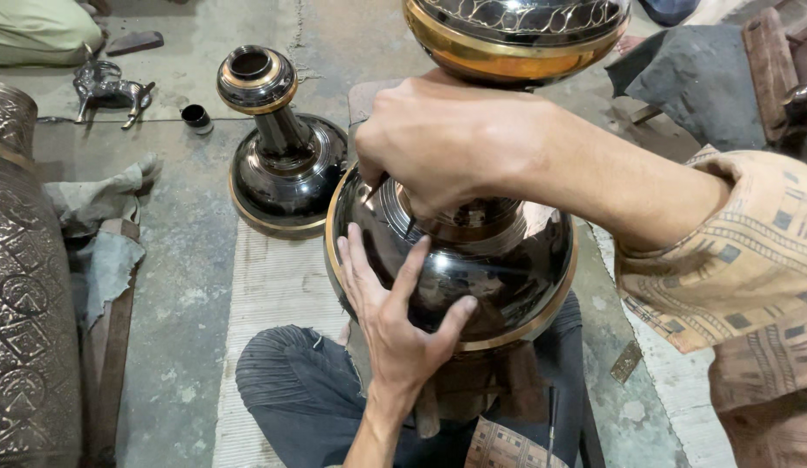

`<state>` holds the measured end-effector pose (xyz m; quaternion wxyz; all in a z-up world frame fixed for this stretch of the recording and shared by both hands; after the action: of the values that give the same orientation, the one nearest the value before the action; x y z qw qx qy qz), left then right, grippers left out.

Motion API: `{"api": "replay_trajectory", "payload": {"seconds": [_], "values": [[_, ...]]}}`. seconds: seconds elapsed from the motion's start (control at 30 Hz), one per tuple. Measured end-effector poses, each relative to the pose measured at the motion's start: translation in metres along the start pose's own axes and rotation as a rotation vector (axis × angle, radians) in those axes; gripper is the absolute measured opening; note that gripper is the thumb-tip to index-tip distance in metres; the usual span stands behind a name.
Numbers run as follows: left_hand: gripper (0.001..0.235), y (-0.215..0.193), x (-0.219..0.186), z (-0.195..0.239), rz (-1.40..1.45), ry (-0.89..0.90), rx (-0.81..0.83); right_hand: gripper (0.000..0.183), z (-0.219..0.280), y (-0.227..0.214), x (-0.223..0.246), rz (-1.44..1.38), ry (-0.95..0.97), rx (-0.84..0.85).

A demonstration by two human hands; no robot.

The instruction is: The person sits on the floor and uses a small chisel and a hammer to engrave fine lines into the base of a polished metal vessel. They periodically use calipers to measure spacing between engraved lines and continue chiseling around the circumference.

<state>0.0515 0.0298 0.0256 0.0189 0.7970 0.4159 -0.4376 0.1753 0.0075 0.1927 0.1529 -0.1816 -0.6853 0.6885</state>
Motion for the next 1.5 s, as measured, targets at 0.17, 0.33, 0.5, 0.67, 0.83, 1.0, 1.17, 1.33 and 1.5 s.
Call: {"api": "replay_trajectory", "payload": {"seconds": [0.17,0.33,0.5,0.67,0.83,1.0,1.17,1.33,1.5], "values": [[0.091,0.001,0.012,-0.014,-0.040,-0.035,0.009,0.045,-0.007,0.004,-0.005,0.007,0.015,-0.098],[0.092,0.001,0.010,-0.015,-0.049,-0.043,0.012,0.048,-0.012,0.008,-0.009,-0.025,0.027,-0.108],[0.092,0.002,0.011,-0.014,-0.054,-0.043,0.008,0.048,-0.014,0.017,-0.015,-0.018,0.054,-0.069],[0.092,0.004,0.012,-0.011,-0.056,-0.048,0.007,0.048,-0.018,0.023,-0.017,-0.055,0.008,-0.143],[0.093,0.003,0.012,-0.011,-0.060,-0.045,0.000,0.042,-0.016,0.022,-0.019,-0.070,0.000,-0.154],[0.093,0.003,0.012,-0.011,-0.059,-0.041,-0.003,0.038,-0.015,0.018,-0.016,-0.043,0.013,-0.141],[0.093,0.003,0.011,-0.012,-0.066,-0.039,-0.006,0.029,-0.020,0.023,-0.018,0.023,0.077,-0.069],[0.094,0.001,0.009,-0.014,-0.058,-0.041,-0.006,0.018,-0.034,0.032,-0.021,0.194,0.059,0.020],[0.095,0.000,0.010,-0.014,-0.045,-0.049,0.001,0.026,-0.040,0.039,-0.027,0.240,0.154,0.101]]}}
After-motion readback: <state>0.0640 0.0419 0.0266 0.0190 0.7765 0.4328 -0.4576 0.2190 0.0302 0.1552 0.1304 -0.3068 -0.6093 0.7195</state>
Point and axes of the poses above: each hand's wrist, its own z-axis away from the middle knuckle, its own y-axis out of the palm, x = y × z, the point moved 5 cm from there along -z, towards the middle knuckle, and after that the axes turned 13 degrees about -x, right-handed, at the moved point
